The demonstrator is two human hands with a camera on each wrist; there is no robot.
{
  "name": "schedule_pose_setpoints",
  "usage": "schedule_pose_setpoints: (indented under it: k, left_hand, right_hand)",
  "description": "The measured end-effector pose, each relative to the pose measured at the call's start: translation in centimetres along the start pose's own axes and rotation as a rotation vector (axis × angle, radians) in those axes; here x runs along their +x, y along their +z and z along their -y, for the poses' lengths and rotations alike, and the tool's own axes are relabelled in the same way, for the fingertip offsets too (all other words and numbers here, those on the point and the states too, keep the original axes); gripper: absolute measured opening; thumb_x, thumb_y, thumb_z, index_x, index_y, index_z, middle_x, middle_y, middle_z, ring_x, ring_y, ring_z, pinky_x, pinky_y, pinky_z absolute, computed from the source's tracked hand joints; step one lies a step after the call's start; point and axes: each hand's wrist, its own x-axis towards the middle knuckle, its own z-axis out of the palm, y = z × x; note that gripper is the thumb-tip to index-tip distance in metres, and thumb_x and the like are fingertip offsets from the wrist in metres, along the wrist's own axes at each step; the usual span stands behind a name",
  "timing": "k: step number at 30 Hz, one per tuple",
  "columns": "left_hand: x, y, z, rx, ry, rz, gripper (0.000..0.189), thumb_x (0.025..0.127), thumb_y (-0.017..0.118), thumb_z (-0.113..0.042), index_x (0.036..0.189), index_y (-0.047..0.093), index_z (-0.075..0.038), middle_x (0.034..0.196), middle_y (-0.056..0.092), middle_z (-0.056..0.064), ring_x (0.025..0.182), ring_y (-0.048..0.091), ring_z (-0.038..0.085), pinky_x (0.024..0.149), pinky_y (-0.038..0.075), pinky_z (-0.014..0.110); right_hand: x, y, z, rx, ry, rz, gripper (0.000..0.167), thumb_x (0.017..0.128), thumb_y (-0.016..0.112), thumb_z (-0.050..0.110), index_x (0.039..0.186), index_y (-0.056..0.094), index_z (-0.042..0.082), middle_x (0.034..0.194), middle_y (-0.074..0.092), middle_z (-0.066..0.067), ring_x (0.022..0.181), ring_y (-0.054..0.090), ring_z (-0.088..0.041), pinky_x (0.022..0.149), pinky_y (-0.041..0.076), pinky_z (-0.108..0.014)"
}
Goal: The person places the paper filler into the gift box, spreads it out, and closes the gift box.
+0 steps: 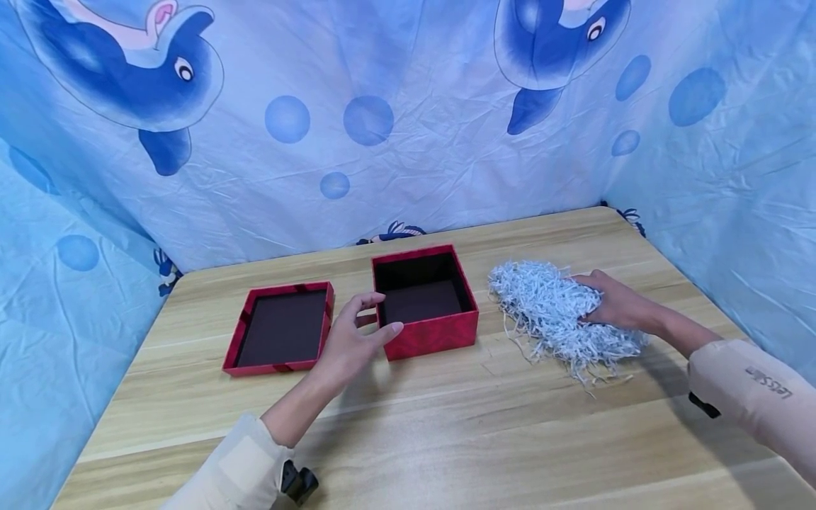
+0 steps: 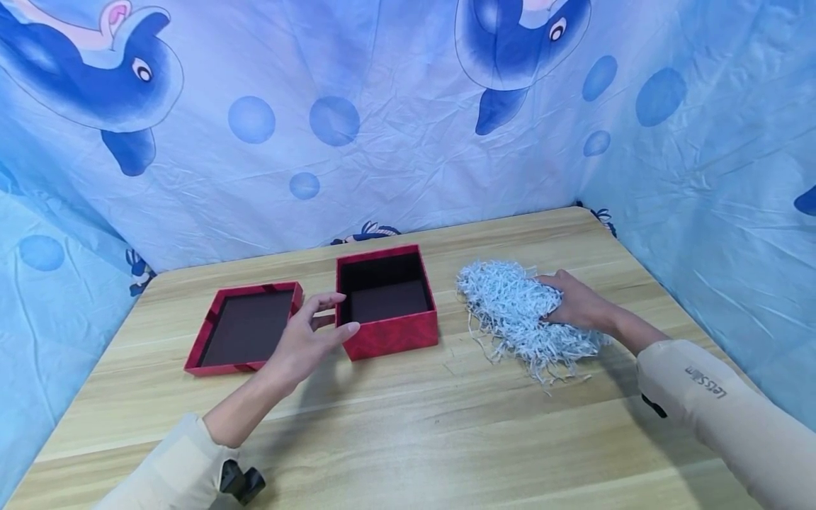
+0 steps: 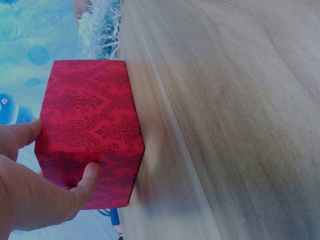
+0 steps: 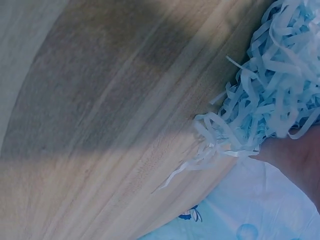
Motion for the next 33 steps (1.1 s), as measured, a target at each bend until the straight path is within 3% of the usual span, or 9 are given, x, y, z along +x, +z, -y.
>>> schedule_pose_setpoints:
  k: [2,4,6,8,16,20,26,33]
  left_hand:
    - [0.0,0.0,-0.1,0.0,-0.001,0.001,0.057,0.083,0.077,-0.025,0.133,0.049,-0.017,0.139,0.045,0.007,0.125,0.046,0.03,0.096,0.049,0.044]
    - [-0.1,0.0,-0.2,-0.005,-0.008,0.003,0.058,0.083,0.077,-0.023,0.133,0.049,-0.016,0.14,0.044,0.008,0.126,0.046,0.031,0.097,0.048,0.044]
    - [-0.1,0.0,-0.5,-0.005,-0.022,0.005,0.058,0.084,0.076,-0.02,0.134,0.048,-0.013,0.141,0.043,0.009,0.127,0.045,0.032,0.098,0.047,0.045]
    - [-0.2,0.0,-0.7,-0.005,-0.034,0.006,0.058,0.084,0.075,-0.017,0.135,0.047,-0.011,0.141,0.043,0.01,0.127,0.044,0.033,0.099,0.047,0.046]
    - [-0.1,-0.1,-0.2,-0.004,0.0,0.005,0.059,0.083,0.077,-0.025,0.134,0.049,-0.016,0.14,0.044,0.007,0.126,0.045,0.031,0.096,0.049,0.045]
    - [-0.1,-0.1,-0.2,-0.001,-0.002,0.003,0.058,0.082,0.077,-0.025,0.133,0.049,-0.017,0.138,0.045,0.005,0.125,0.046,0.03,0.096,0.049,0.045]
    - [-0.1,-0.1,-0.2,-0.017,0.002,0.01,0.058,0.083,0.077,-0.023,0.133,0.049,-0.015,0.139,0.045,0.007,0.125,0.046,0.03,0.097,0.048,0.045]
    - [-0.1,-0.1,-0.3,-0.023,0.001,0.012,0.057,0.083,0.076,-0.024,0.133,0.049,-0.016,0.14,0.044,0.005,0.126,0.045,0.031,0.097,0.048,0.045]
  right_hand:
    - [0.0,-0.2,-0.1,0.035,0.039,0.017,0.078,0.074,0.08,0.004,0.14,0.039,-0.009,0.123,0.04,-0.036,0.109,0.045,-0.048,0.086,0.048,-0.054]
    - [-0.1,-0.4,-0.1,0.066,0.083,0.04,0.079,0.077,0.077,0.004,0.142,0.035,-0.01,0.137,0.025,-0.044,0.125,0.028,-0.059,0.092,0.042,-0.062]
    - [-0.2,-0.6,-0.1,0.094,0.129,0.058,0.08,0.079,0.075,0.006,0.144,0.029,-0.011,0.144,0.008,-0.046,0.131,0.008,-0.063,0.096,0.036,-0.066]
    - [-0.3,-0.9,0.0,0.132,0.172,0.073,0.082,0.082,0.071,0.007,0.146,0.023,-0.011,0.146,0.002,-0.044,0.133,0.004,-0.061,0.099,0.031,-0.067]
    - [-0.1,-1.9,0.3,0.264,0.212,0.077,0.086,0.082,0.063,-0.001,0.148,0.01,-0.011,0.15,0.005,-0.038,0.136,0.001,-0.057,0.105,0.017,-0.07]
    - [0.0,-2.1,0.4,0.301,0.225,0.082,0.085,0.082,0.061,-0.005,0.148,0.006,-0.011,0.15,0.003,-0.039,0.135,0.005,-0.058,0.105,0.022,-0.068]
    - [-0.1,-2.3,0.7,0.344,0.213,0.078,0.082,0.083,0.055,-0.007,0.149,0.006,-0.008,0.151,0.006,-0.037,0.125,0.039,-0.053,0.102,0.037,-0.058]
    - [-0.1,-2.9,0.8,0.369,0.199,0.058,0.082,0.084,0.055,-0.006,0.149,0.006,-0.006,0.151,0.01,-0.036,0.126,0.037,-0.053,0.104,0.032,-0.059]
